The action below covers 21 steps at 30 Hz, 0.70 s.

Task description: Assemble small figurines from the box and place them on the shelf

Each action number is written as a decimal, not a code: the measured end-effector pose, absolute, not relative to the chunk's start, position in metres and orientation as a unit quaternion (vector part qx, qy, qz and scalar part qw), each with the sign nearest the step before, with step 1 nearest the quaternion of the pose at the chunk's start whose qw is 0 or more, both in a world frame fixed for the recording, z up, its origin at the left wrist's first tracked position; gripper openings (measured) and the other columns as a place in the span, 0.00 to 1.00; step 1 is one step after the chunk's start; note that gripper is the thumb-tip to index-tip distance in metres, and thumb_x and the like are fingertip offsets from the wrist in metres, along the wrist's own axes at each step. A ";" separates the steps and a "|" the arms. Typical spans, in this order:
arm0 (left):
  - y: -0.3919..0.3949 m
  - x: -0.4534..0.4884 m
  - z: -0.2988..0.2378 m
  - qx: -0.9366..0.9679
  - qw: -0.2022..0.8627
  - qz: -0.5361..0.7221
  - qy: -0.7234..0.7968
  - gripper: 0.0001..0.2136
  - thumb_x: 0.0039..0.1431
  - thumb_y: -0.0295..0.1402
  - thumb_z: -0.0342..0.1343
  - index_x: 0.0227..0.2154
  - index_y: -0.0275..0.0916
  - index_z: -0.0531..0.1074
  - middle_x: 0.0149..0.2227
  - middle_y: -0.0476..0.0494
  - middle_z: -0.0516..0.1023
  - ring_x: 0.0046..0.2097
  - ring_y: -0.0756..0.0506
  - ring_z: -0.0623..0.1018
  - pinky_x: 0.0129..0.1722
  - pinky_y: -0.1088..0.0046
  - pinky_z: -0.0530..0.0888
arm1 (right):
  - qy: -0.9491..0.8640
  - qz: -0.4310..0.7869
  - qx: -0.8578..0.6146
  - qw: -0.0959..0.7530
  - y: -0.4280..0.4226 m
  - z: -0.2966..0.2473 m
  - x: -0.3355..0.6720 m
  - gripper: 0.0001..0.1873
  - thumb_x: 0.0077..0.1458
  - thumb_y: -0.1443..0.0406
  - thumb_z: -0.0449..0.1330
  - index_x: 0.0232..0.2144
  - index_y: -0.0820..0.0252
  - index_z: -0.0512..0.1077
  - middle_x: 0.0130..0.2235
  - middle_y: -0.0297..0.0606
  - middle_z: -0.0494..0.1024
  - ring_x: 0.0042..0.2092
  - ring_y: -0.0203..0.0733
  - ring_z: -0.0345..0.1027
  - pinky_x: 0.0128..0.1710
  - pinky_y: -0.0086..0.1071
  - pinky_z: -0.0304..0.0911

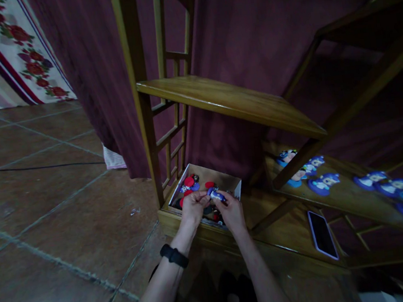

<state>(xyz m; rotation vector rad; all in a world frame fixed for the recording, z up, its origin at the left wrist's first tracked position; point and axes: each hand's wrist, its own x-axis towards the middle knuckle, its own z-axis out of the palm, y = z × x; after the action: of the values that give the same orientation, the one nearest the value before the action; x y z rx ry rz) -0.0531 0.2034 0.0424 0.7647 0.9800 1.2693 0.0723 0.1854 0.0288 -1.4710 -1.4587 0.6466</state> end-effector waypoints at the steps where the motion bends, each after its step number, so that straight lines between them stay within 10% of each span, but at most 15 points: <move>1: 0.203 -0.053 0.042 0.338 0.629 0.553 0.429 0.05 0.37 0.26 0.64 0.21 0.33 0.76 0.19 0.49 0.74 0.22 0.53 0.71 0.25 0.77 0.70 | -0.588 0.274 -0.599 0.468 0.186 0.027 0.073 0.16 0.48 0.59 0.56 0.40 0.53 0.72 0.36 0.36 0.76 0.37 0.43 0.69 0.38 0.34 0.64; 21: 0.198 -0.054 0.036 0.304 0.654 0.542 0.431 0.12 0.33 0.32 0.67 0.23 0.32 0.75 0.21 0.47 0.76 0.25 0.52 0.73 0.31 0.75 0.72 | -0.602 0.244 -0.591 0.479 0.183 0.034 0.072 0.12 0.48 0.62 0.55 0.36 0.54 0.74 0.35 0.37 0.76 0.37 0.42 0.69 0.39 0.34 0.64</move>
<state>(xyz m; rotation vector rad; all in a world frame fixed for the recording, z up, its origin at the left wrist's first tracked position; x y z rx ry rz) -0.0538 0.1976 0.0356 0.6890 0.9785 1.2306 0.0715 0.1832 0.0337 -1.4421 -1.4690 0.5945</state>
